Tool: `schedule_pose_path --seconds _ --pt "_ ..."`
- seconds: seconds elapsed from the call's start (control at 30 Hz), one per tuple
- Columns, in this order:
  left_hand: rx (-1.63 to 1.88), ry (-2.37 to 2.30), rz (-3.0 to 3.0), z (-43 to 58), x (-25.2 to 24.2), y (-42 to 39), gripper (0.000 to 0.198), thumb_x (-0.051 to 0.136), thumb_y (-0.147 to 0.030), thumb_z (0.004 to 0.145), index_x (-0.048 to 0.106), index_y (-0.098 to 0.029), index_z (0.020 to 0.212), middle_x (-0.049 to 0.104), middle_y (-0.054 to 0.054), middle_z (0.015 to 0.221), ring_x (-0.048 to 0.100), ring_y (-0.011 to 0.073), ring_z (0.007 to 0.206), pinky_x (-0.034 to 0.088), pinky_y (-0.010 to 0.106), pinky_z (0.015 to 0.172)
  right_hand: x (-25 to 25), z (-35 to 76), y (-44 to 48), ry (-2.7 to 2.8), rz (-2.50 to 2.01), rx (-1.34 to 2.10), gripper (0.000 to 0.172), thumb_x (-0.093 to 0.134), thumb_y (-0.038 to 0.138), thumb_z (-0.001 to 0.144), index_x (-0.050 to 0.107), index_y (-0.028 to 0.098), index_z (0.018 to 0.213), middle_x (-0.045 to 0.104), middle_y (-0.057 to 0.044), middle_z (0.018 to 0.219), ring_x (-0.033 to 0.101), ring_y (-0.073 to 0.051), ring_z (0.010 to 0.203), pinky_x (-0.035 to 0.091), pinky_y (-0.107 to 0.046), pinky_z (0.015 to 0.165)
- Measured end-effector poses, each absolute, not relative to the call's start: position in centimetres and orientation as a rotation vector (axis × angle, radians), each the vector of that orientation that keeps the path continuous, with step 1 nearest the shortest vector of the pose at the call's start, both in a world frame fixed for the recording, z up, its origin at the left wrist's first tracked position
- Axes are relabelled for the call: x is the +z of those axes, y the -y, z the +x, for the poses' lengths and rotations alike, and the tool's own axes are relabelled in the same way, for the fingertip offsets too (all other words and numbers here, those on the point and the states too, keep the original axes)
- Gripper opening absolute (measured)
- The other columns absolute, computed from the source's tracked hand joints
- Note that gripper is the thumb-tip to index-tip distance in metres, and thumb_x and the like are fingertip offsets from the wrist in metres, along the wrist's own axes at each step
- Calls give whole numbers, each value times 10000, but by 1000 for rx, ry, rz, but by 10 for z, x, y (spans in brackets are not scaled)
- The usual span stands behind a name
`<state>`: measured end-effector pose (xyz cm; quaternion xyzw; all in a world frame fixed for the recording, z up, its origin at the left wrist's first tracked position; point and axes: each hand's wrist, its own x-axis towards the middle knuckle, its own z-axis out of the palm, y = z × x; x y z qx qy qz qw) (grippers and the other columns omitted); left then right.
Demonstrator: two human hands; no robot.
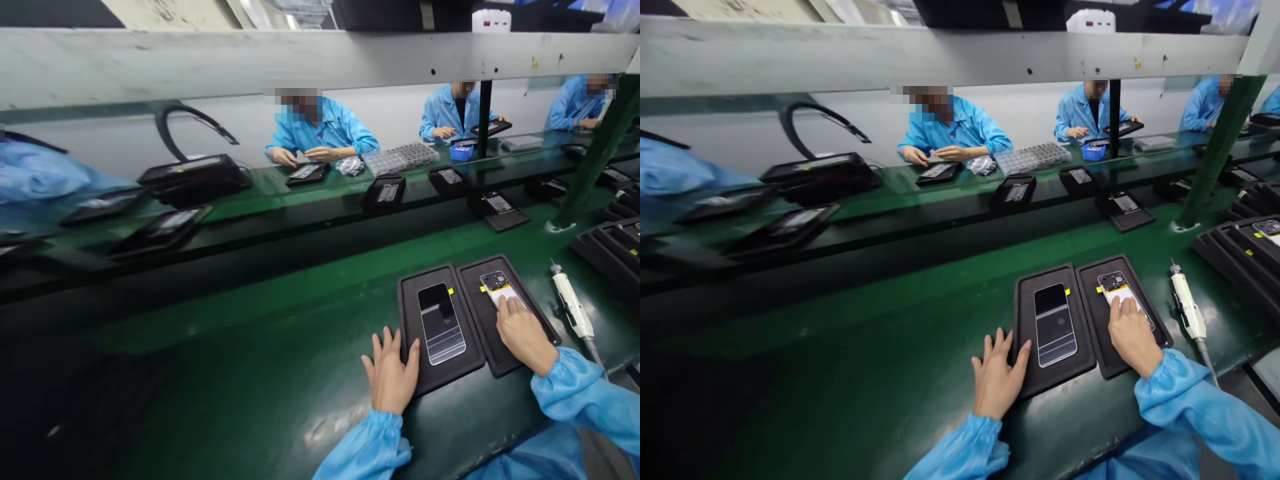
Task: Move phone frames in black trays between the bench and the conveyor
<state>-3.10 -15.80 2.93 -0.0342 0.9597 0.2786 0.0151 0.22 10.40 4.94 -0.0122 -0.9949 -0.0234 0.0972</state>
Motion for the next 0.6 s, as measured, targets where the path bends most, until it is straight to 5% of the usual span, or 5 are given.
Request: schedule_pose_path --seconds 0.2,0.3,0.37,0.47,0.6 --pt "1462 -2878 -203 -32 23 161 461 438 -335 857 613 -73 1193 610 213 1289 424 372 1338 296 613 1129 57 -5 -149 2635 -263 899 439 320 270 919 535 83 1253 694 -99 770 652 -205 600 555 -311 579" --pt "2018 -2495 -417 -30 34 169 499 522 -346 815 563 -77 1233 660 210 1215 619 319 1149 483 494 1030 42 2 -157 2443 -291 1011 482 372 396 920 562 79 1230 674 -184 1108 665 -275 1011 554 -451 886" --pt "2209 -2358 -488 -29 45 170 497 577 -336 784 569 -95 1219 652 190 1240 622 294 1150 492 449 1031 30 11 -159 2403 -322 875 530 411 489 917 589 95 1225 563 -198 1310 490 -330 1281 370 -581 1085" --pt "2315 -2333 -416 -28 58 152 467 628 -336 756 605 -124 1172 668 160 1224 619 282 1154 502 426 1020 19 23 -164 2448 -430 906 654 424 625 891 620 86 1207 566 -214 1298 442 -367 1315 249 -630 1137" --pt "2386 -2200 -199 -25 55 82 447 586 -347 787 587 -122 1173 685 161 1172 656 261 1073 552 403 933 19 26 -179 2355 -598 1428 689 439 705 862 653 122 1159 617 -174 1243 515 -345 1254 347 -576 1112"
